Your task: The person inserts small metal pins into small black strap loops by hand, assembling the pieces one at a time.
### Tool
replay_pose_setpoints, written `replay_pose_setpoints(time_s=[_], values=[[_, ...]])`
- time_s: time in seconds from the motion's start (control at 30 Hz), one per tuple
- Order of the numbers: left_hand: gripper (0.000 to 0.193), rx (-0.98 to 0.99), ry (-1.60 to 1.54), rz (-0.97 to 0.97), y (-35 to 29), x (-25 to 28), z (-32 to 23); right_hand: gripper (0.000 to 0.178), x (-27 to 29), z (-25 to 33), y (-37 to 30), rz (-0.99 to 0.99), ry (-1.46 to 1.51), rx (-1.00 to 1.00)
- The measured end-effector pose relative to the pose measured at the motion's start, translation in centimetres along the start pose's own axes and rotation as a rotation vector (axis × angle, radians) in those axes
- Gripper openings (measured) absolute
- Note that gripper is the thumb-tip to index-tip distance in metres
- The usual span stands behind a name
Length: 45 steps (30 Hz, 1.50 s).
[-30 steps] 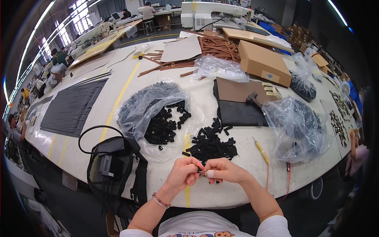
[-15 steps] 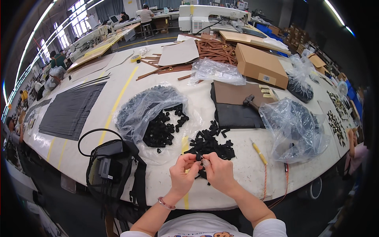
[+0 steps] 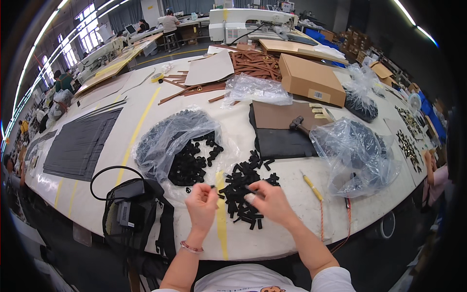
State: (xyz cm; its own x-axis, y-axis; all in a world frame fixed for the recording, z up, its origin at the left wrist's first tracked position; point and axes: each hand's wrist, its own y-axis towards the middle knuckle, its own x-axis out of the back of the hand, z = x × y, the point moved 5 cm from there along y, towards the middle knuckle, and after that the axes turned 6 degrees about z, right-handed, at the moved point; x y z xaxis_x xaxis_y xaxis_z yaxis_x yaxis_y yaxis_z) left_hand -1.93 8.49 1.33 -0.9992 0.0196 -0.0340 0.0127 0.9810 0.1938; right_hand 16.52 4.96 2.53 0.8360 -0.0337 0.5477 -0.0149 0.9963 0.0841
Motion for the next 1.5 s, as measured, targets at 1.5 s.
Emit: replay_pose_setpoints(time_s=[1.5], values=[[0.005,0.236,-0.368,0.317,-3.8,-2.8,-0.9,0.011,-1.4,4.4,-0.9,0.155,0.152,0.158]])
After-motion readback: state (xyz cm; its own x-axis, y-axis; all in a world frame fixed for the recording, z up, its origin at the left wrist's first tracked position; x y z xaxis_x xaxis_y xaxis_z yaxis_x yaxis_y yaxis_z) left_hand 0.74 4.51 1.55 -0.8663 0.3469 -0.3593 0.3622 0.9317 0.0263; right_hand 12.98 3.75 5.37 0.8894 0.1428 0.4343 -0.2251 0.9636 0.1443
